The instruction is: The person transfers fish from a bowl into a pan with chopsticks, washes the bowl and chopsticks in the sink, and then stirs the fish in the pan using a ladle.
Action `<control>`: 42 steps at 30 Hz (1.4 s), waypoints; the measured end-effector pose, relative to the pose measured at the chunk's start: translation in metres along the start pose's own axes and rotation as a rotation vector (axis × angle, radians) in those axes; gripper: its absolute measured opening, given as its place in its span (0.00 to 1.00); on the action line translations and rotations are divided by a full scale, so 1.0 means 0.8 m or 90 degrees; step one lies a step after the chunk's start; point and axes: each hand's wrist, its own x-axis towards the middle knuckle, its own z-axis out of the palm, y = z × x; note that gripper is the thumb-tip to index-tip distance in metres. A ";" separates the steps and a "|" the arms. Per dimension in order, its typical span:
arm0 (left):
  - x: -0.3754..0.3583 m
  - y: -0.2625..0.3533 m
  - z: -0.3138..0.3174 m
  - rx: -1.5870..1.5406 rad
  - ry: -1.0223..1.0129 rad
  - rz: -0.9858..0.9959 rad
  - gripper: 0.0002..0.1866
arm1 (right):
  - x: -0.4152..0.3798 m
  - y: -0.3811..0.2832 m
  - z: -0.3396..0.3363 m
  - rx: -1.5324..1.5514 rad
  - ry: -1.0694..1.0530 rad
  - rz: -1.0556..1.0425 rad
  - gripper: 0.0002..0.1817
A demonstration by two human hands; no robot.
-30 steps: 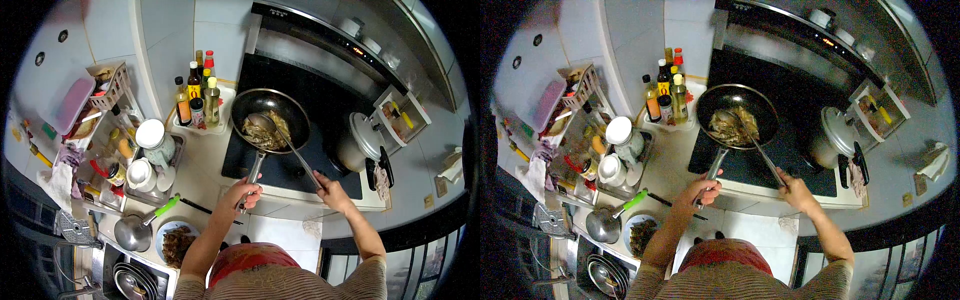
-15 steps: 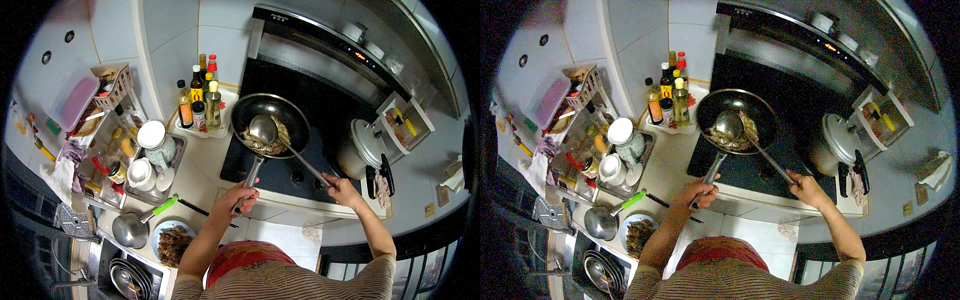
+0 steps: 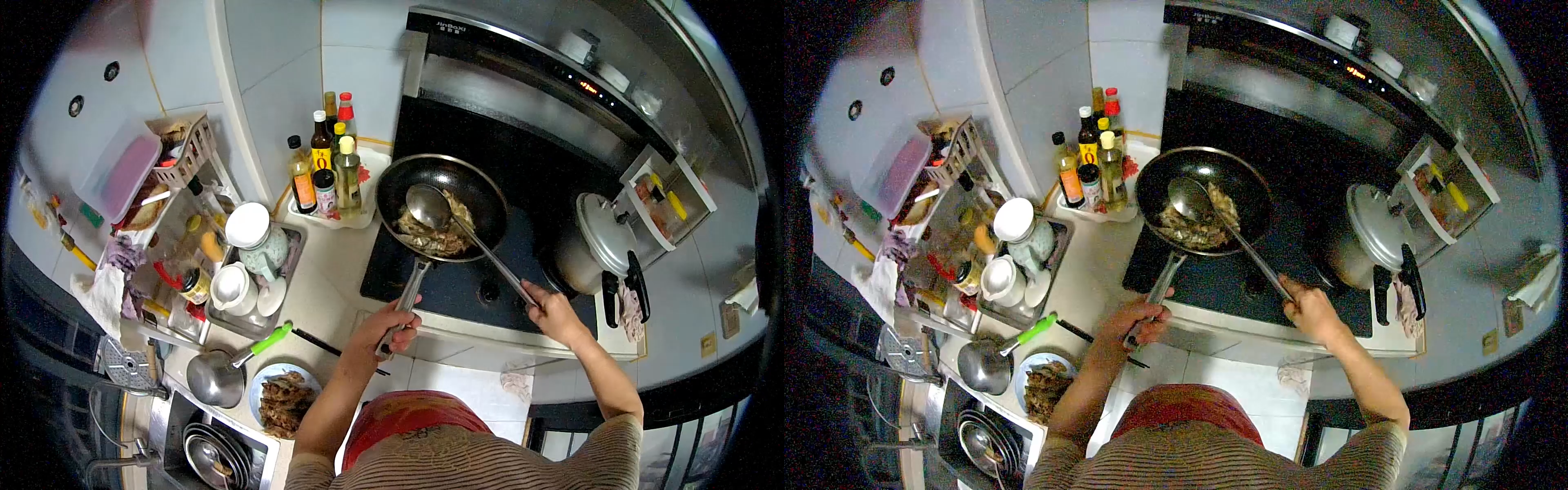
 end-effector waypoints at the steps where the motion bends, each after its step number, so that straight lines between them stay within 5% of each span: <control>1: 0.000 0.000 -0.001 0.001 -0.018 0.006 0.24 | -0.004 -0.008 -0.002 0.010 -0.001 0.026 0.27; 6: 0.003 -0.005 -0.010 -0.031 -0.029 0.001 0.23 | -0.040 -0.055 -0.057 0.056 -0.040 0.204 0.27; 15: 0.009 -0.007 -0.009 -0.051 -0.065 0.001 0.20 | -0.087 -0.072 -0.115 -0.047 -0.098 0.118 0.26; 24: 0.007 -0.009 0.002 -0.029 -0.027 -0.001 0.22 | -0.058 -0.084 -0.053 -0.301 -0.065 -0.040 0.32; 25: 0.006 -0.009 0.003 -0.034 -0.027 -0.003 0.22 | -0.049 -0.090 -0.056 -0.263 -0.117 0.047 0.30; 29: 0.007 -0.005 0.009 -0.050 -0.028 -0.011 0.18 | -0.043 -0.054 -0.051 0.041 -0.025 0.060 0.26; 39: 0.006 -0.004 0.010 -0.059 -0.034 -0.022 0.16 | -0.028 -0.015 0.000 -0.011 0.041 0.079 0.25; 42: 0.007 -0.007 0.005 0.000 -0.039 -0.010 0.25 | -0.027 -0.013 0.005 -0.016 0.018 0.097 0.25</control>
